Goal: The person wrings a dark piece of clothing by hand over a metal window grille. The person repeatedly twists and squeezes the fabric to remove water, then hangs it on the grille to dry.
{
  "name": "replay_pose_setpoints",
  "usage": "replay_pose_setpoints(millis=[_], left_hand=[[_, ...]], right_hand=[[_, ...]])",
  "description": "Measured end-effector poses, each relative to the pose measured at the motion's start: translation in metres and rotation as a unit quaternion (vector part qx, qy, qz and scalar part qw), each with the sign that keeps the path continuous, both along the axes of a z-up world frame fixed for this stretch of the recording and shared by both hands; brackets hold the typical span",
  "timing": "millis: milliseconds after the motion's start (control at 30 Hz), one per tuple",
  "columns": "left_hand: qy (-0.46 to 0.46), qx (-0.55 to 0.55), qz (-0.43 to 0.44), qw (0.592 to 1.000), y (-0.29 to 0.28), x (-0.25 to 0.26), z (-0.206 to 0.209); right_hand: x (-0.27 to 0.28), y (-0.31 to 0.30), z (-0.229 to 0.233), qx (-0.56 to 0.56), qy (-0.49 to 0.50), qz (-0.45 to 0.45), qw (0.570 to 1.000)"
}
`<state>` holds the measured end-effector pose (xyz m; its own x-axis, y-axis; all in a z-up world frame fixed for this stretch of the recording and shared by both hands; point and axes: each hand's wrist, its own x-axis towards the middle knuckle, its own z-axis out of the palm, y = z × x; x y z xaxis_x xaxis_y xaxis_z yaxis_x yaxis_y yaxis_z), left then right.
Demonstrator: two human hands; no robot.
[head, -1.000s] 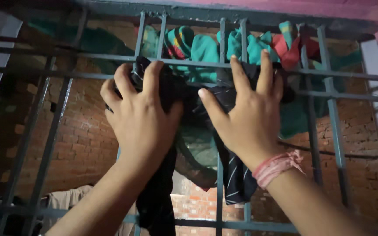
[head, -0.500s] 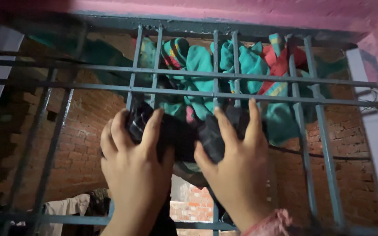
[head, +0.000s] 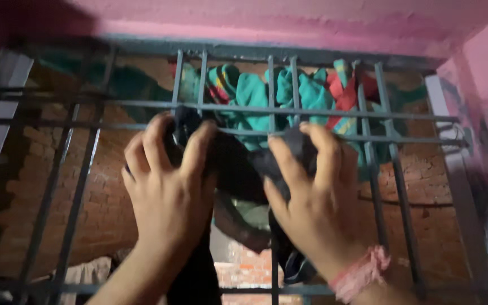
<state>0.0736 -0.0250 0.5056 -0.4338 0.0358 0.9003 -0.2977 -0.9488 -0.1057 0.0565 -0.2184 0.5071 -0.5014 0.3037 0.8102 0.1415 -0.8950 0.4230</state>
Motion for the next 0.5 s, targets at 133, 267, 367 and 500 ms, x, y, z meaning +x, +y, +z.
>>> replay_pose_setpoints(millis=[133,267,367,500], left_hand=[[-0.039,-0.033,-0.032,0.998,0.004,0.009,0.077],[-0.024,-0.05,-0.002,0.998,0.002,0.033,0.113],[-0.02,-0.056,0.012,0.998,0.003,0.047,0.112],[-0.024,-0.046,-0.001,0.999,0.004,0.05,0.102]], right_hand=[[0.005,-0.002,0.081,-0.026,-0.099,0.016,0.995],[0.027,0.013,0.121,0.086,-0.057,0.002,0.995],[0.046,0.015,0.125,0.137,0.078,0.024,0.987],[0.059,0.011,0.116,0.097,0.026,0.065,0.993]])
